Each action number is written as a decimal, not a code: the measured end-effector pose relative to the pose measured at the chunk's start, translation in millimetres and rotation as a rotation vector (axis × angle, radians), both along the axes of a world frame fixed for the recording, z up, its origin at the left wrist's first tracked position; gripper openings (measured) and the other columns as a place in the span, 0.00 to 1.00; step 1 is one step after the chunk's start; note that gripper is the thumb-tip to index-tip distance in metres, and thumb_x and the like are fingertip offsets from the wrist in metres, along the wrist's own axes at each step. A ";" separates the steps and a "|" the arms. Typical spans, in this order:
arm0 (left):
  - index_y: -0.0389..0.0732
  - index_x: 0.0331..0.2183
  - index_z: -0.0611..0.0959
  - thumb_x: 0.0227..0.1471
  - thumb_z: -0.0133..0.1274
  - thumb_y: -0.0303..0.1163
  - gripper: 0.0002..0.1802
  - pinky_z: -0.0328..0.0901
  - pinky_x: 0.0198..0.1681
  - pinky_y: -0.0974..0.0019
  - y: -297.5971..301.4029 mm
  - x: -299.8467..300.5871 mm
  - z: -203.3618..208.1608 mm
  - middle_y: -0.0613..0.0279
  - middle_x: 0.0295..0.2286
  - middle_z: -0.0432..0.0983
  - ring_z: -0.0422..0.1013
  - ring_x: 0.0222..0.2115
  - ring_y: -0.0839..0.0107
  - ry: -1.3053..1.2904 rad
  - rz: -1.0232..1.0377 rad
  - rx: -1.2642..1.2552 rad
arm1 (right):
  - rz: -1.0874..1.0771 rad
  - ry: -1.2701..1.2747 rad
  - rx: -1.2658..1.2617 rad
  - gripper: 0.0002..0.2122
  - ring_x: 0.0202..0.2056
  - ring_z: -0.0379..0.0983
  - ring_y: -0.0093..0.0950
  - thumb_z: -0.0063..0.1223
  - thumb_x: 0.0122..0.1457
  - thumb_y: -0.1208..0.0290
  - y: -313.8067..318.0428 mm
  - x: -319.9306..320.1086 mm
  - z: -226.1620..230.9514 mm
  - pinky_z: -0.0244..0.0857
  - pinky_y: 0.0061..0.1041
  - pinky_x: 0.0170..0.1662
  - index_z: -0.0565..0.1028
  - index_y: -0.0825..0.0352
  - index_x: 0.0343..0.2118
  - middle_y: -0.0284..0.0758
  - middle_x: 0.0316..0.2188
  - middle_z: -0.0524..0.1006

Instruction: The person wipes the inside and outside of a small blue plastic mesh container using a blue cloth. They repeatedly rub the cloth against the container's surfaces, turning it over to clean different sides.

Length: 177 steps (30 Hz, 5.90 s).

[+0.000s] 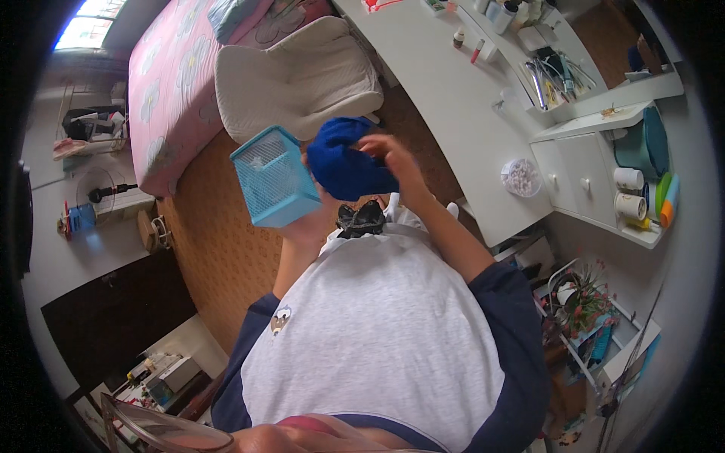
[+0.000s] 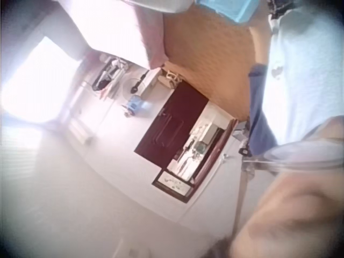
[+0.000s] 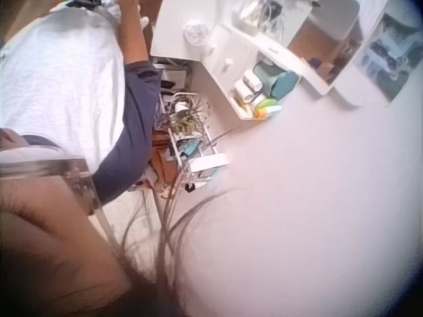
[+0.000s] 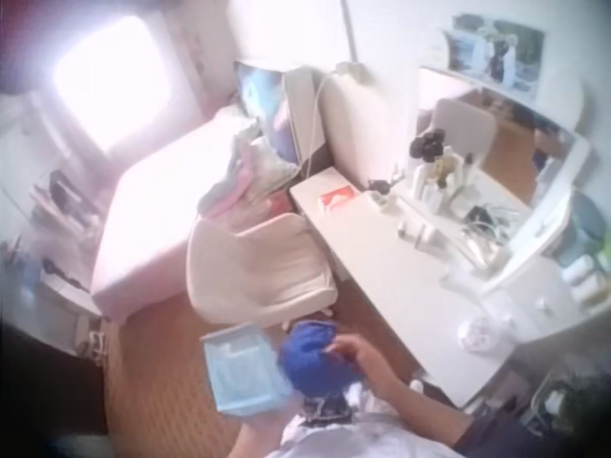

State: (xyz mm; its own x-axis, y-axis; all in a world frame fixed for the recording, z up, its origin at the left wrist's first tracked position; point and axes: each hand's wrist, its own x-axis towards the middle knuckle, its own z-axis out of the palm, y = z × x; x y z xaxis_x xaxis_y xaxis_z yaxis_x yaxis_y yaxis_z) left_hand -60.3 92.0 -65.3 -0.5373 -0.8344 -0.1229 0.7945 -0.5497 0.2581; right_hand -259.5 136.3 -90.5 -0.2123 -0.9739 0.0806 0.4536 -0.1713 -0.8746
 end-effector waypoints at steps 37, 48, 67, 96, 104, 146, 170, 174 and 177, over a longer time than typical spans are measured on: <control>0.46 0.53 0.67 0.49 0.43 0.68 0.41 0.56 0.58 0.57 28.9 -21.6 69.4 0.61 0.49 0.67 0.62 0.52 0.63 -0.339 -0.124 0.126 | -0.359 0.843 -0.503 0.20 0.33 0.72 0.33 0.58 0.42 0.82 8.6 39.1 104.9 0.67 0.27 0.34 0.76 0.67 0.42 0.39 0.34 0.73; 0.46 0.51 0.68 0.50 0.43 0.67 0.39 0.56 0.58 0.58 28.7 -21.5 49.7 0.60 0.49 0.68 0.64 0.51 0.65 -0.305 -0.307 0.160 | -0.301 1.044 -0.581 0.19 0.34 0.67 0.32 0.55 0.41 0.81 29.0 40.9 91.7 0.65 0.29 0.37 0.79 0.66 0.41 0.35 0.38 0.70; 0.49 0.51 0.70 0.49 0.41 0.69 0.39 0.63 0.52 0.56 35.2 -42.9 68.9 0.59 0.49 0.68 0.65 0.50 0.63 -0.402 -0.239 0.319 | -0.474 0.908 -0.335 0.16 0.30 0.69 0.31 0.59 0.33 0.79 13.9 15.5 98.0 0.66 0.27 0.32 0.79 0.61 0.31 0.33 0.30 0.70; 0.39 0.48 0.71 0.36 0.69 0.38 0.37 0.68 0.41 0.65 49.8 -11.7 51.1 0.61 0.41 0.71 0.69 0.42 0.70 -0.939 -0.020 -0.321 | 0.141 -0.071 0.086 0.41 0.57 0.56 0.27 0.60 0.50 0.52 37.6 23.6 71.2 0.51 0.27 0.59 0.52 0.64 0.62 0.37 0.56 0.60; 0.42 0.61 0.54 0.28 0.71 0.44 0.62 0.54 0.59 0.52 38.6 20.7 60.0 0.48 0.57 0.57 0.57 0.58 0.54 -0.656 -0.217 -0.589 | 0.065 0.097 0.102 0.41 0.49 0.66 0.26 0.75 0.33 0.62 40.5 -2.2 74.7 0.60 0.28 0.54 0.65 0.62 0.54 0.33 0.48 0.70; 0.33 0.46 0.70 0.22 0.69 0.47 0.49 0.65 0.43 0.63 56.9 4.8 72.1 0.51 0.37 0.74 0.73 0.39 0.57 -1.257 -0.558 -1.106 | 0.342 0.772 -0.179 0.11 0.35 0.73 0.31 0.54 0.42 0.83 43.8 -18.3 104.7 0.68 0.25 0.37 0.77 0.69 0.31 0.36 0.34 0.73; 0.34 0.40 0.74 0.19 0.71 0.48 0.44 0.65 0.34 0.61 71.5 -15.1 86.3 0.53 0.31 0.71 0.71 0.32 0.55 -1.198 -0.421 -1.363 | 0.317 0.716 -0.206 0.08 0.32 0.74 0.29 0.51 0.41 0.82 64.3 -32.5 109.0 0.68 0.24 0.35 0.77 0.70 0.27 0.36 0.31 0.74; 0.34 0.39 0.74 0.19 0.71 0.47 0.43 0.64 0.34 0.60 67.4 -20.3 88.3 0.54 0.30 0.69 0.69 0.31 0.55 -1.199 -0.421 -1.370 | 0.251 0.625 -0.152 0.09 0.33 0.74 0.28 0.51 0.40 0.82 66.1 -35.4 110.7 0.69 0.23 0.36 0.78 0.70 0.28 0.36 0.31 0.74; 0.34 0.40 0.73 0.19 0.70 0.46 0.43 0.65 0.36 0.59 68.3 -21.0 85.0 0.53 0.32 0.70 0.70 0.33 0.54 -1.210 -0.389 -1.359 | 0.196 0.622 -0.201 0.11 0.34 0.74 0.29 0.52 0.39 0.82 70.6 -31.2 114.4 0.69 0.24 0.37 0.78 0.69 0.29 0.36 0.32 0.74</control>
